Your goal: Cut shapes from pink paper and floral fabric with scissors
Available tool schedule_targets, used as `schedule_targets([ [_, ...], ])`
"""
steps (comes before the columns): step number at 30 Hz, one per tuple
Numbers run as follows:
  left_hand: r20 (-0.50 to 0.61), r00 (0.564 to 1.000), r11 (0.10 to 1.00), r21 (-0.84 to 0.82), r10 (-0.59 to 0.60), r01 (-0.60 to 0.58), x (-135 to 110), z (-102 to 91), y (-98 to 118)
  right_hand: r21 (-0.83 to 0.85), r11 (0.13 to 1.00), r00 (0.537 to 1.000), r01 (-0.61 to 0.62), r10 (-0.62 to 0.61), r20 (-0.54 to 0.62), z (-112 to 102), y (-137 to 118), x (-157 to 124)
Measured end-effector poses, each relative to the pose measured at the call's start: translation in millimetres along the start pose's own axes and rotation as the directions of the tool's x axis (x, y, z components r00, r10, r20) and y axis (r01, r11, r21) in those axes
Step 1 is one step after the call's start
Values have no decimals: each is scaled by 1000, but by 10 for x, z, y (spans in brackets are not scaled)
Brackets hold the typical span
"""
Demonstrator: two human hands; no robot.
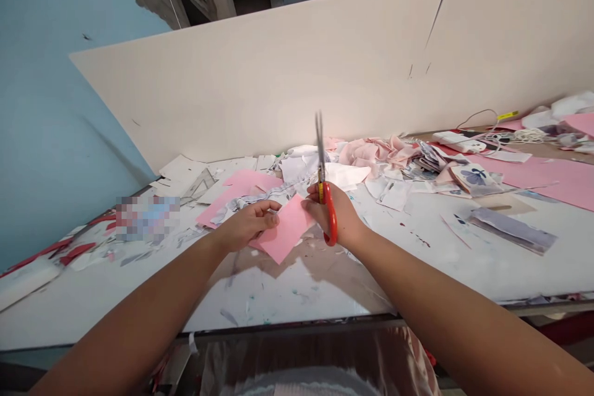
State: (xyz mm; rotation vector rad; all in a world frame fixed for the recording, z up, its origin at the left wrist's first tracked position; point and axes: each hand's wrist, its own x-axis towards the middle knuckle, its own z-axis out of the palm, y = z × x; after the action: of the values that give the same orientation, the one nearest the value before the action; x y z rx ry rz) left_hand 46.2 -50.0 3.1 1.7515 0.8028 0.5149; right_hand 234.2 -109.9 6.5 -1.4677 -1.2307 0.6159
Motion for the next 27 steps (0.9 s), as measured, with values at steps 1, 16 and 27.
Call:
schedule_targets([
  [1,-2,1000,999,-21,-25,25,9,-33,-11,5,1000,998,-11,11,-56,-8,-4,12],
  [16,-310,950,999,-1,32,-34,50,-89,-55,-79,997,998,-8,3,-58,-54,32,67],
  [27,-257,966,999,-42,13,-25,62,-126,-47,-70,995,996,-64,60,-65,-61,58,70],
])
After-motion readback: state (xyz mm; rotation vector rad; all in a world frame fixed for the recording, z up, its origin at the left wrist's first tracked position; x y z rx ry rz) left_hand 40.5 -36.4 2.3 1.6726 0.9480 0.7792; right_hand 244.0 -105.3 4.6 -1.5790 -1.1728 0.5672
